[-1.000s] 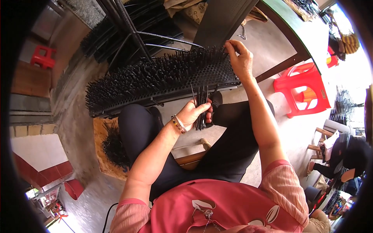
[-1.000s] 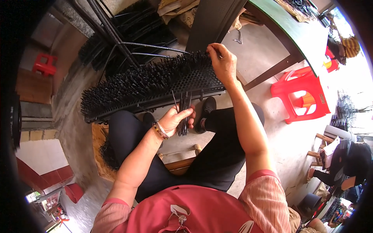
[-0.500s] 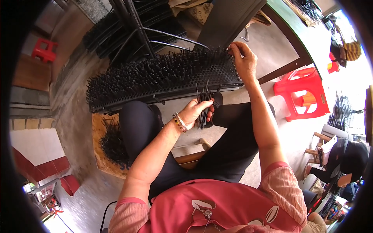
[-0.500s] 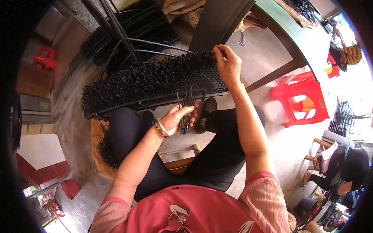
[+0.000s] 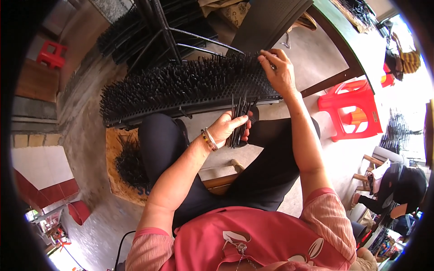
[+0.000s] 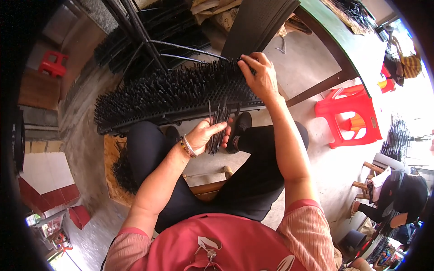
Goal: Manual insertion of fiber bristle bundles into a brush head grid base.
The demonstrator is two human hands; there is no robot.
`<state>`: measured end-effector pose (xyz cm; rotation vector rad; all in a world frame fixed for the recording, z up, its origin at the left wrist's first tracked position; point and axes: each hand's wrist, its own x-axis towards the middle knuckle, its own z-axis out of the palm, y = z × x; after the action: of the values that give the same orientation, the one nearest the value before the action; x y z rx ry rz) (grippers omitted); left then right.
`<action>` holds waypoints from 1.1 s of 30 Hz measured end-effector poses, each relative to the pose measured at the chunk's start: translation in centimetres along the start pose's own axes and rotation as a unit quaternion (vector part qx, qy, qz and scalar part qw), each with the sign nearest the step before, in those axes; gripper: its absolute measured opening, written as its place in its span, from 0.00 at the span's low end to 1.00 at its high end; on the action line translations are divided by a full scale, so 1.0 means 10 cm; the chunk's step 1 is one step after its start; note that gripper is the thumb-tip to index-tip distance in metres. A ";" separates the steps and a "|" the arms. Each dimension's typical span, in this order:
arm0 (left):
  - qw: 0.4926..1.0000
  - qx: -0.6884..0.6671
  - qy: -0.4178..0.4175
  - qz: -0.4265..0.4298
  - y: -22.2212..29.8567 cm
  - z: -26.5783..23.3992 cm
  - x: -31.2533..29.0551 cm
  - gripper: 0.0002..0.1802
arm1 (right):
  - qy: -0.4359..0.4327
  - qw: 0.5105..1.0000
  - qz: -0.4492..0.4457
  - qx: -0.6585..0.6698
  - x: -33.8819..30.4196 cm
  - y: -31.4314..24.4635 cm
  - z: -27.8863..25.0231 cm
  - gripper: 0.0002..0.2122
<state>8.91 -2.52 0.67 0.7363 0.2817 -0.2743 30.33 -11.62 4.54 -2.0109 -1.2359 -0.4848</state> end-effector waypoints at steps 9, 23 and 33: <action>0.996 0.082 -0.004 0.035 0.09 0.11 -0.02 0.12 | -0.266 0.929 -0.023 0.257 -0.03 -0.62 -0.27 0.13; 0.999 0.010 0.029 0.029 -0.07 0.09 0.07 0.16 | 0.083 0.913 0.229 0.328 0.05 0.13 -0.24 0.08; 0.996 0.013 0.083 -0.001 -0.08 0.01 0.06 0.15 | 0.036 0.965 0.190 0.176 0.01 0.10 0.00 0.07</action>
<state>9.19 -3.21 0.03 0.7859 0.4372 -0.2203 31.20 -11.81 4.19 -1.8417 -0.7966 -0.1363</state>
